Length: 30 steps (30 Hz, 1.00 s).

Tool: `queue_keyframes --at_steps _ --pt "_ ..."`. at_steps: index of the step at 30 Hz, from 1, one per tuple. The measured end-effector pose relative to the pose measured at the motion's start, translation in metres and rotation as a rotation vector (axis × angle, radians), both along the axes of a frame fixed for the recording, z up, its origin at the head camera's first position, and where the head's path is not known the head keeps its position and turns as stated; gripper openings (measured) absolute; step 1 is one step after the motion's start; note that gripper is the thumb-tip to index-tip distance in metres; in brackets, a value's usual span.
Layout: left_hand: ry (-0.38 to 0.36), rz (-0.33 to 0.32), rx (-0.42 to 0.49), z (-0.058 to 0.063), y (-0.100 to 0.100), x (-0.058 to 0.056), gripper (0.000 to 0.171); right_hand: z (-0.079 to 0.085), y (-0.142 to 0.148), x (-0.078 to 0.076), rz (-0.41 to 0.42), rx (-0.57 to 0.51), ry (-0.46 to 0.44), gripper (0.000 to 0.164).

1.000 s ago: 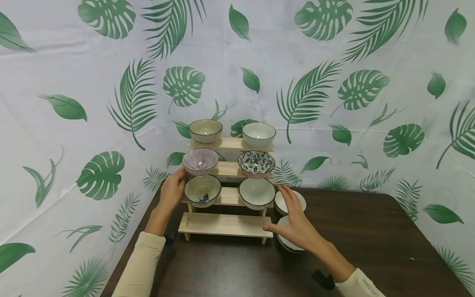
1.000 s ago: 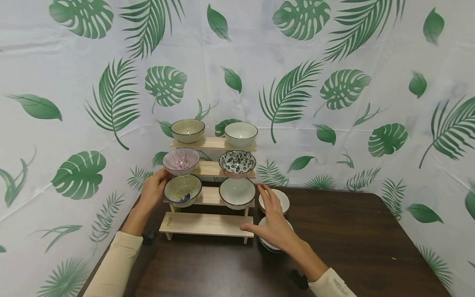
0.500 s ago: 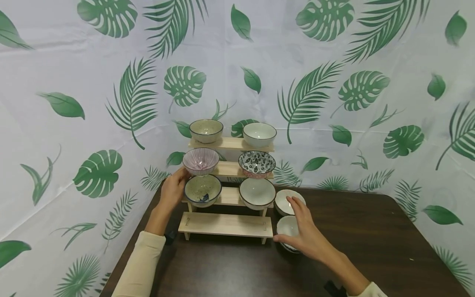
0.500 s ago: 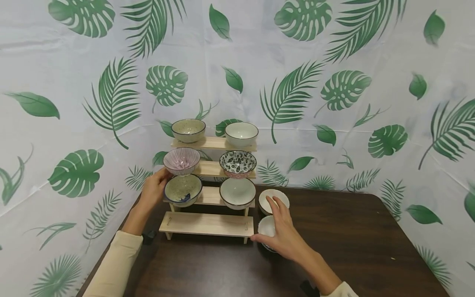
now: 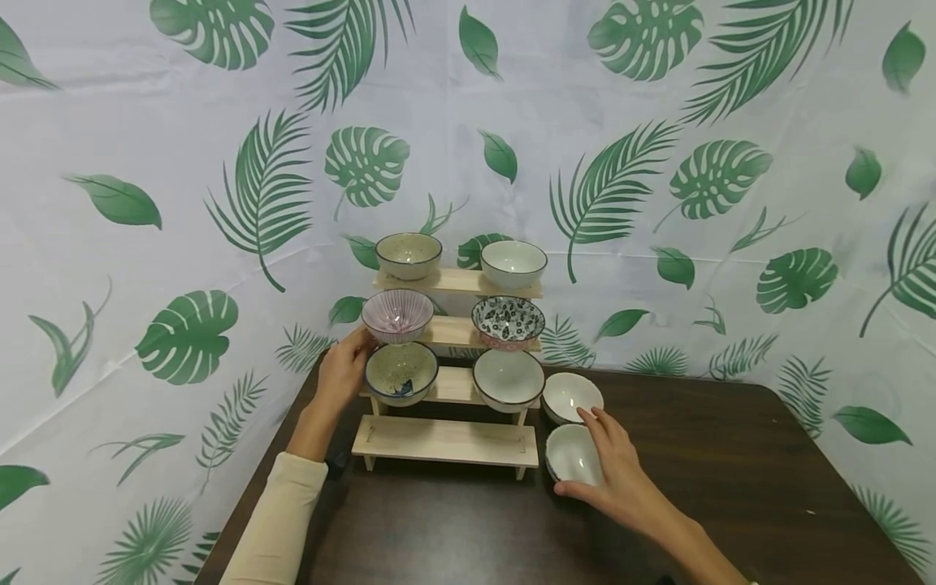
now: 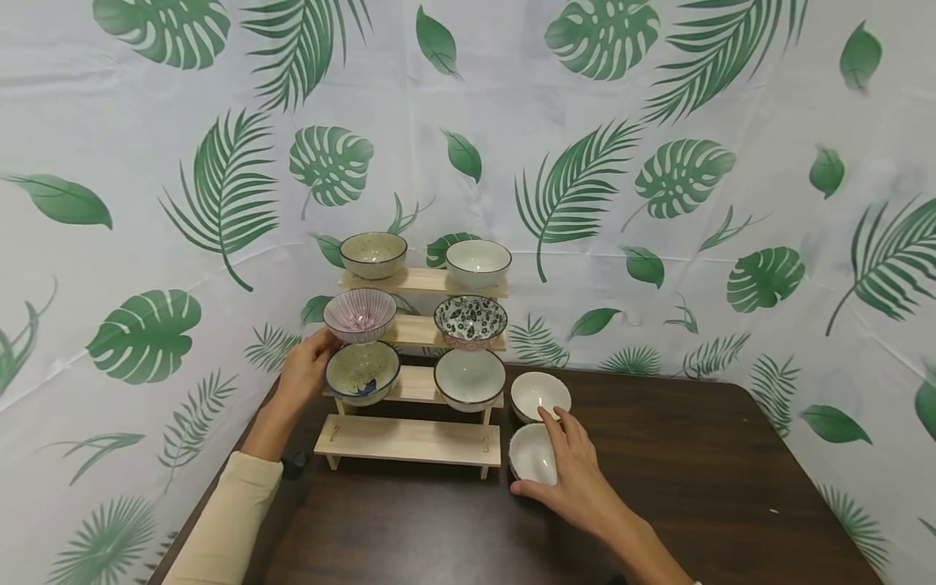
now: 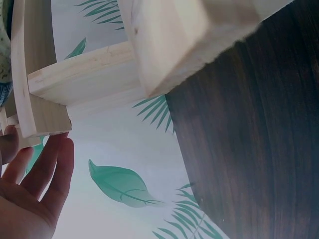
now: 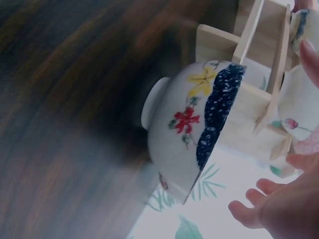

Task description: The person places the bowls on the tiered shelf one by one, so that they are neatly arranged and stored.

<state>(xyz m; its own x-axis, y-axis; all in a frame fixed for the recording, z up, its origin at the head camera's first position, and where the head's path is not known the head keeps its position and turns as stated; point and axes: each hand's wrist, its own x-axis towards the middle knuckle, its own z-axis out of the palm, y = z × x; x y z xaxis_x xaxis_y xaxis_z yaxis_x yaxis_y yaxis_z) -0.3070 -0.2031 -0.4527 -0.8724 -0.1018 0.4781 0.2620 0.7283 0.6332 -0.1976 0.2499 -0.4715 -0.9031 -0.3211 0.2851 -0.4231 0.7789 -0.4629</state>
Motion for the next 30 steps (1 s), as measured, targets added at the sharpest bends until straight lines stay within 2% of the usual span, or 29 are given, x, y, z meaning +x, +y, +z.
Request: queue_keyframes --at_steps 9,16,18,26,30 --pt "-0.006 0.001 -0.002 0.003 -0.001 0.0 0.024 -0.014 0.01 -0.003 0.004 0.044 -0.001 0.116" --pt "-0.029 0.007 -0.002 0.001 0.0 0.002 0.029 -0.035 0.021 -0.013 -0.001 -0.003 -0.144 0.117" --pt "-0.029 0.008 -0.006 0.001 0.0 0.002 0.028 -0.042 0.023 -0.015 0.004 -0.026 -0.16 0.117" --pt "-0.005 0.013 -0.001 0.003 0.0 0.002 0.028 -0.054 0.025 -0.021 0.011 -0.086 -0.068 0.113" --pt "-0.02 0.01 -0.004 0.003 0.0 0.003 0.028 -0.053 0.024 -0.017 -0.005 -0.085 -0.072 0.113"
